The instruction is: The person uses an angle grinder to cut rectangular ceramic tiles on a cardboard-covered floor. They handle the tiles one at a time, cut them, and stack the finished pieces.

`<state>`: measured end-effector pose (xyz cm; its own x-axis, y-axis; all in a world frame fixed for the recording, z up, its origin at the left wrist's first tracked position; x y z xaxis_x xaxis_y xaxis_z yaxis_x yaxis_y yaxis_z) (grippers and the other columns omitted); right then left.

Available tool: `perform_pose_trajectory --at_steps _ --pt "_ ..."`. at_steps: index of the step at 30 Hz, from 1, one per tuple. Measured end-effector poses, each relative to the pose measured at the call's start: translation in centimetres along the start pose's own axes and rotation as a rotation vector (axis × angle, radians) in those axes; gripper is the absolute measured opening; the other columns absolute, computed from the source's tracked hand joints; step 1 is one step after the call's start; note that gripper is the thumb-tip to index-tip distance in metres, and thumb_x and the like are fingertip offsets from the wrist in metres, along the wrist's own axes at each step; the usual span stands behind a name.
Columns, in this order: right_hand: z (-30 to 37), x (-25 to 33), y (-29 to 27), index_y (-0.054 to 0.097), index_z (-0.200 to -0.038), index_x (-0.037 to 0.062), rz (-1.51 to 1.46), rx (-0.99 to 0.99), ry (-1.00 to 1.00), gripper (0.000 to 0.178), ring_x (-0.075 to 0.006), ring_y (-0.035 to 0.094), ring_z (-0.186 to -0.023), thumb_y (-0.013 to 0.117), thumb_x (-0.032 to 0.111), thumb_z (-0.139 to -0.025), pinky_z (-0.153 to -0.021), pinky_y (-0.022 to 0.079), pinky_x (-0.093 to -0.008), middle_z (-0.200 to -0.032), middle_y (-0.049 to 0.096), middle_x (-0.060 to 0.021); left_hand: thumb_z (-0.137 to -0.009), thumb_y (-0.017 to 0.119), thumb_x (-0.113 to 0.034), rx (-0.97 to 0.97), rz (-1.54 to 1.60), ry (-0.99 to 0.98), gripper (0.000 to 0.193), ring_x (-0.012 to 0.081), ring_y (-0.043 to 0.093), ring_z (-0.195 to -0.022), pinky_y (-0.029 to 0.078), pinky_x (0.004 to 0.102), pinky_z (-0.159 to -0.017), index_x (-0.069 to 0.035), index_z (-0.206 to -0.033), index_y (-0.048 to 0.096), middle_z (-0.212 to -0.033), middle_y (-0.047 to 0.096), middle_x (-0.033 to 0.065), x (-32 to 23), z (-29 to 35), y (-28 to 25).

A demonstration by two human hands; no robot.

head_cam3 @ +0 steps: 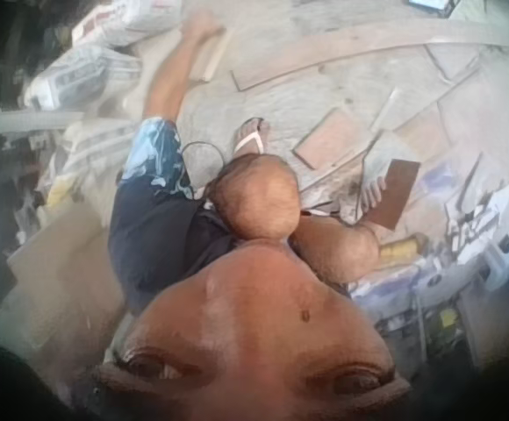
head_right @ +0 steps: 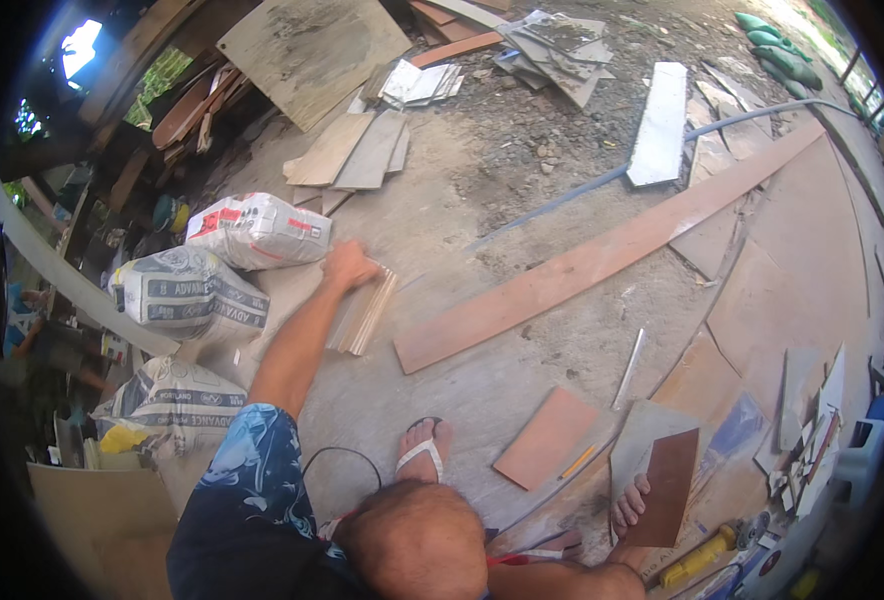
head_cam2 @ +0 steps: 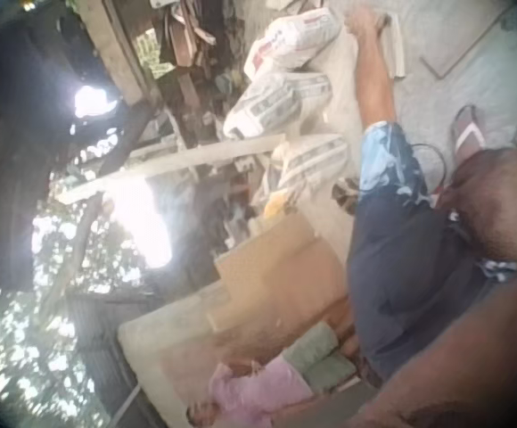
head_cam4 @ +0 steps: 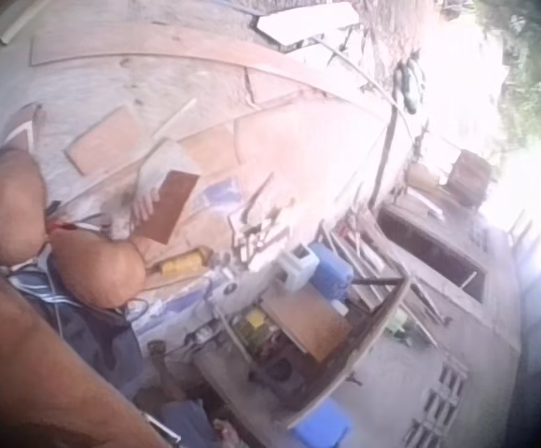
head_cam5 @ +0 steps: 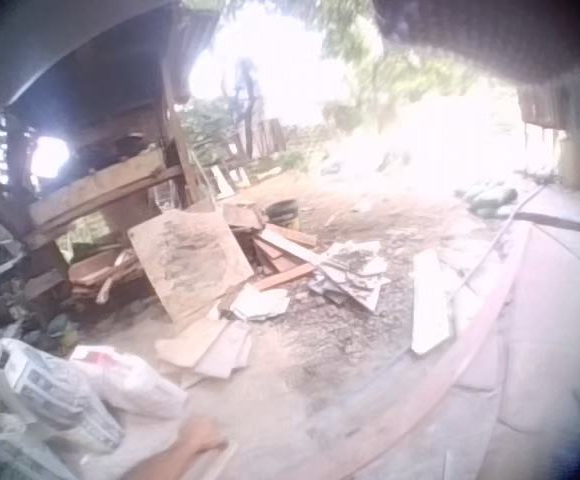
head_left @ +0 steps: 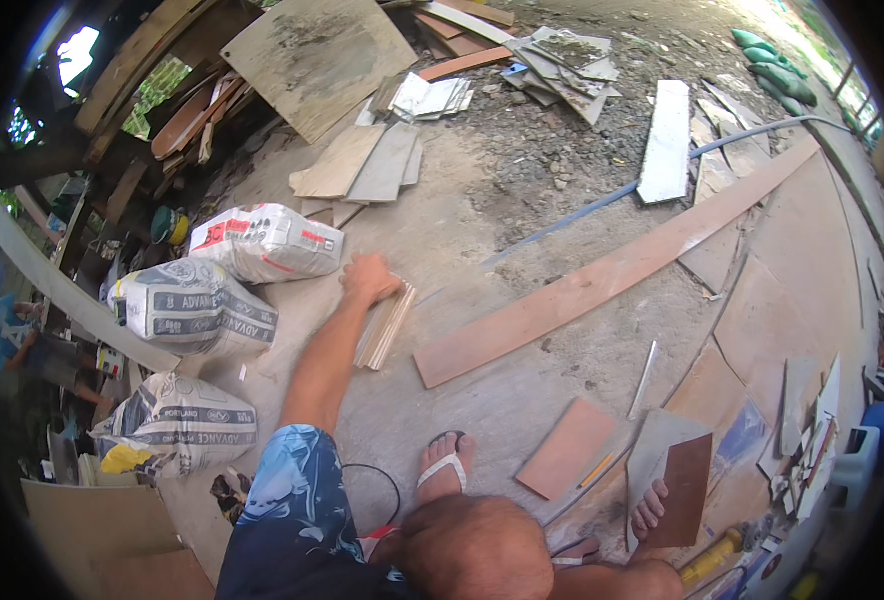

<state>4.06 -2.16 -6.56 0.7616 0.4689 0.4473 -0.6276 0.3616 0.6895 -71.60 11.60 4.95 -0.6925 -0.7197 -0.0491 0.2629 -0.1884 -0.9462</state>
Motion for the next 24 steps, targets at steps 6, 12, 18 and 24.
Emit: perform_pose_trajectory --at_steps 6,12,18,24 --pt "0.7 -0.6 0.4 0.059 -0.106 0.0128 -0.073 0.066 0.01 0.038 -0.0166 0.061 -0.056 0.047 0.048 -0.116 -0.05 0.049 -0.0338 -0.079 0.06 -0.0013 -0.062 0.094 -0.045 -0.036 -0.051 0.049 0.068 0.0427 0.072 -0.12 0.06 0.0502 -0.101 0.0 -0.112 0.083 -0.135 0.07 0.0309 1.7 -1.4 1.0" --pt "1.3 -1.2 0.1 0.059 -0.106 0.013 -0.164 0.148 0.045 0.038 -0.0165 0.06 -0.056 0.047 0.048 -0.115 -0.049 0.048 -0.0338 -0.079 0.06 -0.0012 -0.063 0.095 -0.048 -0.042 -0.054 0.072 0.074 0.0417 0.069 -0.125 0.057 0.0485 -0.106 -0.001 -0.119 0.082 -0.133 0.071 0.0305 1.0 -0.9 1.1" --pt "1.3 -0.2 -2.0 0.059 -0.101 0.0154 -0.096 -0.013 0.02 0.038 -0.0157 0.055 -0.051 0.051 0.049 -0.114 -0.047 0.047 -0.0359 -0.076 0.057 0.001 -0.065 0.095 -0.052 -0.015 -0.045 0.041 0.085 0.0441 0.061 -0.136 0.053 0.0544 -0.11 -0.011 -0.136 0.074 -0.143 0.064 0.03 2.5 -1.8 1.9" --pt "2.3 3.1 -1.8 0.066 -0.109 0.0109 0.132 0.079 -0.142 0.04 -0.0145 0.065 -0.068 0.056 0.049 -0.114 -0.063 0.057 -0.0375 -0.091 0.068 -0.0003 -0.065 0.095 -0.052 -0.023 0.0 0.005 0.096 0.0489 0.049 -0.145 0.047 0.0605 -0.114 -0.02 -0.148 0.061 -0.156 0.05 0.0304 3.1 0.4 0.9"
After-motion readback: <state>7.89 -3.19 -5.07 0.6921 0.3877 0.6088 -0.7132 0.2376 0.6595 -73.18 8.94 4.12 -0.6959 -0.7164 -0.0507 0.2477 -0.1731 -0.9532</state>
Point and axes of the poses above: each hand's wrist, its own z-axis away from the middle knuckle, its own y-axis out of the palm, x = y × z, the point moved 9 cm from there along -z, towards the middle knuckle
